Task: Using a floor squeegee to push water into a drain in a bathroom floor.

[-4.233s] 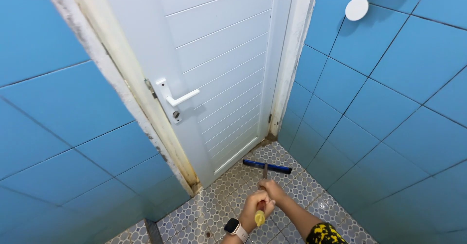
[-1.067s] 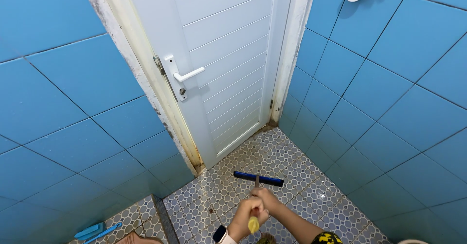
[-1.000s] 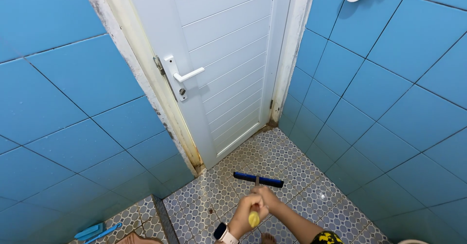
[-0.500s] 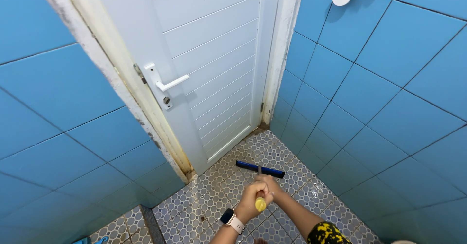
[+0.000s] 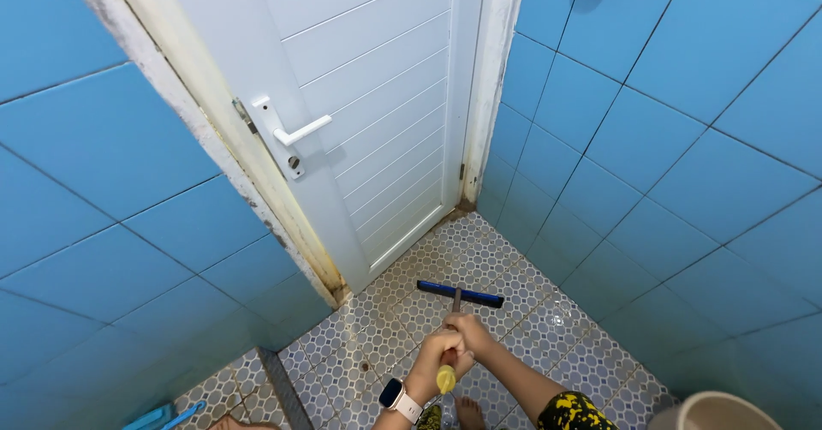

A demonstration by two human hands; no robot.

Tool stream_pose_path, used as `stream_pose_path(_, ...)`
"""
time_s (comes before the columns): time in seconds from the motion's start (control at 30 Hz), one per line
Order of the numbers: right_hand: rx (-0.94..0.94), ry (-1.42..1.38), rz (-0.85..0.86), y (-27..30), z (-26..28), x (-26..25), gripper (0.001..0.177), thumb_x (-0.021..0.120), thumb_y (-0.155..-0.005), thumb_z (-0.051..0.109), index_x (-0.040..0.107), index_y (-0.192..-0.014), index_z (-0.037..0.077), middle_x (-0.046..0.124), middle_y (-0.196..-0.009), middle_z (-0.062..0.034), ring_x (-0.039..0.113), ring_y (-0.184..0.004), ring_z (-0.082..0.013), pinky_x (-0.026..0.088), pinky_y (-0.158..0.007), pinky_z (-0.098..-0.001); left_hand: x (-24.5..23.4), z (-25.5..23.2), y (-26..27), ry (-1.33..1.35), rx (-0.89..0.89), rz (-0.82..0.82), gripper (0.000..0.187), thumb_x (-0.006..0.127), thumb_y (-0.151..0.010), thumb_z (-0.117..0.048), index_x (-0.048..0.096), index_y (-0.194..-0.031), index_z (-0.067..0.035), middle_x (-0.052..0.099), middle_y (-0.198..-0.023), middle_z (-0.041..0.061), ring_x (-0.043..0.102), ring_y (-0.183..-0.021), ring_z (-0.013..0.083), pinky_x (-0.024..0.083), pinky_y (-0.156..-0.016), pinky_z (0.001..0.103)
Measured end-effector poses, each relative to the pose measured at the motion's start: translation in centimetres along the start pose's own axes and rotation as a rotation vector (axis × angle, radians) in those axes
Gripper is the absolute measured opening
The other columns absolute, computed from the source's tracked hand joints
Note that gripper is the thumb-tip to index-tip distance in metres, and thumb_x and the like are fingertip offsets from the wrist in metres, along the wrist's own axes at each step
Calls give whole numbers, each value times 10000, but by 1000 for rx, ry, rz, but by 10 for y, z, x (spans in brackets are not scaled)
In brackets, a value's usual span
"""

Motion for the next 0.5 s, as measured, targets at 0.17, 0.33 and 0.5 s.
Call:
stream_pose_path(0.17, 48, 11, 4, 19, 22, 21, 179, 728, -718, 88, 744, -887, 31, 743, -888, -142, 746, -857, -289, 574, -740, -370, -3, 3, 31, 8, -58, 3, 308, 772, -841, -25, 504, -693, -59, 536, -698, -16, 468, -624, 48, 355, -538, 253)
stream_pose_path(0.33, -14, 18, -12, 29, 30, 30, 132, 705, -744, 104, 741, -864, 63, 751, -884, -112, 750, -850, -229, 582, -734, -355, -3, -1, 42, 60, -232, 74, 274, 746, -881, -81, 521, -726, -77, 517, -638, -37, 470, -586, 27, 334, -522, 241)
stream_pose_path(0.5, 141, -52, -49, 44, 30, 0, 141, 734, -751, 175, 716, -830, 60, 754, -850, -116, 735, -803, -250, 557, -709, -365, 5, -36, 14, -6, -19, 85, 255, 781, -870, -106, 555, -762, -58, 545, -693, -4, 504, -650, 58, 414, -575, 250)
Point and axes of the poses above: each hand's wrist, its own y-axis away from the middle knuckle, its own x-axis out of the palm, z = x × y, the point moved 4 cm from there along -y, towards the middle knuckle
